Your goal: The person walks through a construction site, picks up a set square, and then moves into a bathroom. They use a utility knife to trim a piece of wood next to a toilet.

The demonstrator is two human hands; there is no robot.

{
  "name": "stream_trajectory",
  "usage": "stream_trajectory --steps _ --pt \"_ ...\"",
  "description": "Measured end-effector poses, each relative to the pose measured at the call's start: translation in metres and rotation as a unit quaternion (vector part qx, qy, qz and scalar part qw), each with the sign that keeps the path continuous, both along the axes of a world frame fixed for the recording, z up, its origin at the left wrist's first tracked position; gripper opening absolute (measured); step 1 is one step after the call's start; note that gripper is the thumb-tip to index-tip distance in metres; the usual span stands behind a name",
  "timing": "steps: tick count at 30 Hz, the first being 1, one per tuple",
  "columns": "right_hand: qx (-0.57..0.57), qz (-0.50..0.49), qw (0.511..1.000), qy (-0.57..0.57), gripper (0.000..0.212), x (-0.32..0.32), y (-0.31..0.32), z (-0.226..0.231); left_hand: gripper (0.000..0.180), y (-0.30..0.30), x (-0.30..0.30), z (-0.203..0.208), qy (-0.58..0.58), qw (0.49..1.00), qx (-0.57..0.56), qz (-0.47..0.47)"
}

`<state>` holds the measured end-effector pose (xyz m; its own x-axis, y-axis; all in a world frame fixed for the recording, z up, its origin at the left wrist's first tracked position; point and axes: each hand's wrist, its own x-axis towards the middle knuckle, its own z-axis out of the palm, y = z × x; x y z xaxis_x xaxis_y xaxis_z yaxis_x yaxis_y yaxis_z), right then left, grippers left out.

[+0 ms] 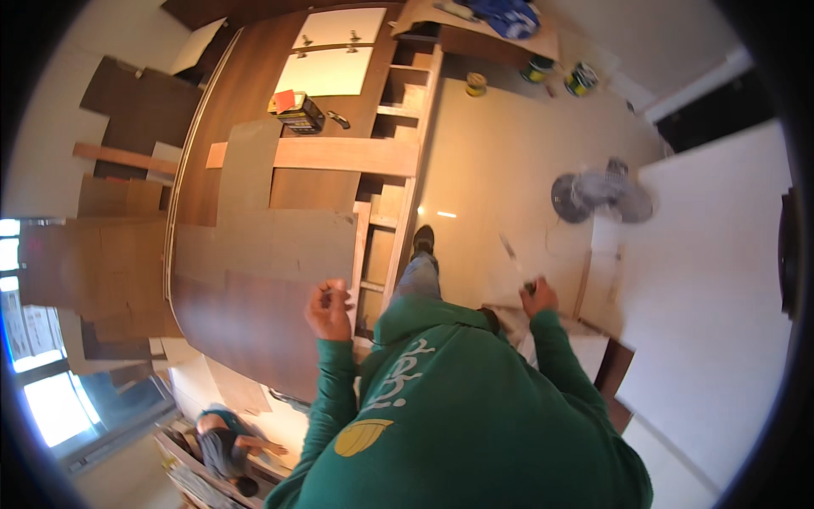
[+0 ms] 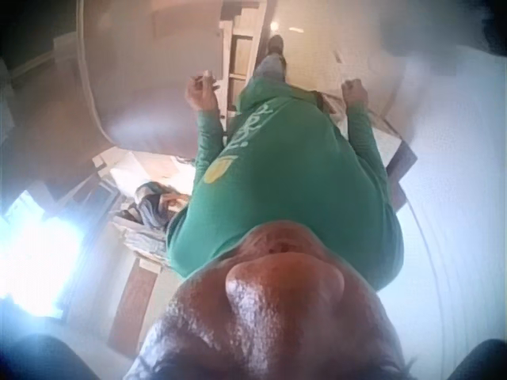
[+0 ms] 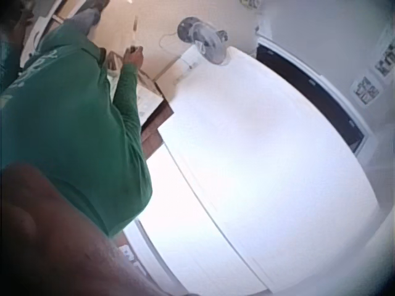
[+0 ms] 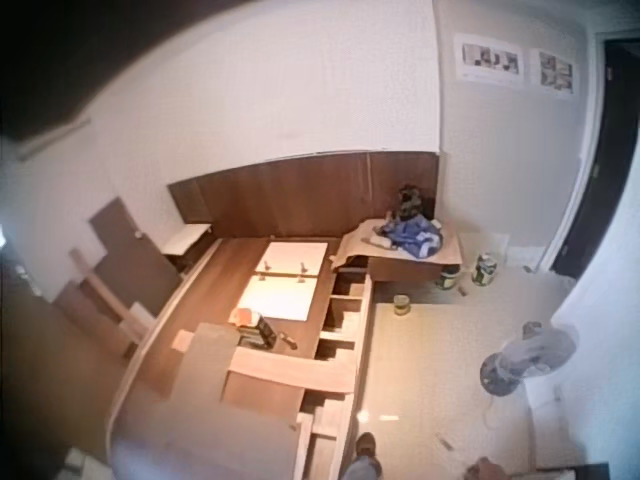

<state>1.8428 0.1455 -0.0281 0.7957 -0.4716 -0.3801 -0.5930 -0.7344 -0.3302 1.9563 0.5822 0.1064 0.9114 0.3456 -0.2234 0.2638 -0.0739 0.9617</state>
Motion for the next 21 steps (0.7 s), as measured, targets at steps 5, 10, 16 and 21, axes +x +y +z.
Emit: stream_trajectory --steps 5,10,16,21 --pt "0.016 -0.187 0.966 0.177 0.044 -0.050 -0.076 -0.093 0.020 -0.082 0.185 0.052 -0.064 0.996 0.014 -0.060" --pt "0.046 -0.281 0.955 0.086 0.040 0.011 -0.106 -0.042 0.025 -0.209 0.356 0.072 -0.094 0.960 -0.070 -0.255" --pt "0.056 -0.446 0.893 -0.024 0.038 0.115 -0.157 -0.021 0.028 -0.467 0.476 0.086 -0.149 0.842 -0.070 -0.514" --pt "0.040 -0.454 0.885 -0.092 0.036 0.218 -0.274 0.017 0.018 -0.646 0.513 0.098 -0.089 0.790 -0.120 -0.594"
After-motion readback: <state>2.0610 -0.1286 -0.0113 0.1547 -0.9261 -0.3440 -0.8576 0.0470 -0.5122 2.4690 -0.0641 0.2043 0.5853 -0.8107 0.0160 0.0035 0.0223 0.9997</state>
